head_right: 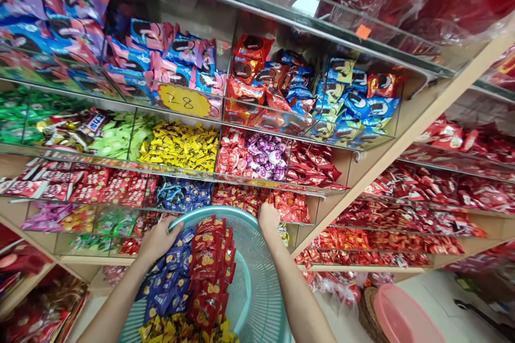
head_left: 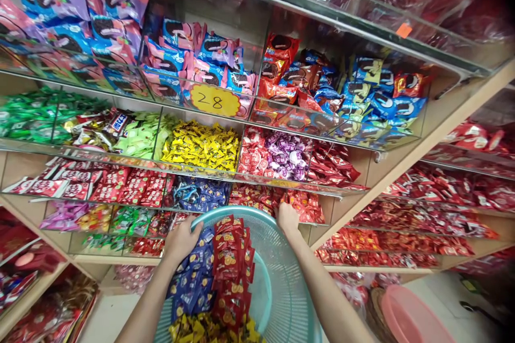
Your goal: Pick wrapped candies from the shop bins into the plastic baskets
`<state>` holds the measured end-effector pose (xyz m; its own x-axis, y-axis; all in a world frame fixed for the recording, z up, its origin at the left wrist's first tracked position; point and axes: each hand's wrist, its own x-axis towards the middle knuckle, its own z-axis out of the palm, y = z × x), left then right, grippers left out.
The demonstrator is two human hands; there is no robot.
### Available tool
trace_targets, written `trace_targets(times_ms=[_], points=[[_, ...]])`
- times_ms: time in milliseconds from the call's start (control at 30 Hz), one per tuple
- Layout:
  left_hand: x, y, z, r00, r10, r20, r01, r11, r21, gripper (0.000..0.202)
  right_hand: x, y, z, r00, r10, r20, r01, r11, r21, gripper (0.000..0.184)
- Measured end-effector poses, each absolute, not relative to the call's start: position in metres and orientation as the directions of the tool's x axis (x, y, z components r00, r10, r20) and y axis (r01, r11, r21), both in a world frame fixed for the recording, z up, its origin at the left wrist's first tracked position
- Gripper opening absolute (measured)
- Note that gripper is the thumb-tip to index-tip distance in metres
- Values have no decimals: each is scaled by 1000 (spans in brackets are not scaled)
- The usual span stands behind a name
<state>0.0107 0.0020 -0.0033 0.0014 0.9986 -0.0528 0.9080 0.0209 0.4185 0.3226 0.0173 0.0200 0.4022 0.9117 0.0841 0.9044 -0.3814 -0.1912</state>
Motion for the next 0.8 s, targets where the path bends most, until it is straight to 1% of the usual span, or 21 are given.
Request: trace_targets(times_ms=[167,367,433,467,533,600,667,700,767,800], points=[[10,1,-2,-2,999,-51,905,23,424,40,324,23,17,402,912,84,905,-381,-191,23],[9,3,-5,-10,999,-46,902,29,431,39,332,7,21,379,911,165,909,-332,-254,28],[10,3,-6,-9,999,-40,897,26,441,40,332,-4,28,351,913,209,913,-284,-292,31],[10,3,-6,-11,999,-41,894,28,448,40,331,-9,31,325,915,239,911,-235,-340,31],[10,3,-5,-17,999,-49,886,38,462,40,326,-20,39,257,924,284,860,-84,-504,30],[11,2,-4,-28,998,-51,880,48,472,41,317,-30,45,187,947,261,697,59,-714,30],[11,1,-3,-31,998,-53,879,53,474,40,304,-39,49,122,979,162,481,84,-873,32],[11,1,-3,-31,998,-55,879,53,473,40,297,-43,50,90,990,109,385,66,-920,32],[12,1,-2,-21,998,-57,881,45,472,41,284,-49,50,31,999,32,266,23,-964,31],[12,0,-2,-17,998,-55,881,41,471,41,278,-52,50,3,1000,8,247,7,-969,30]])
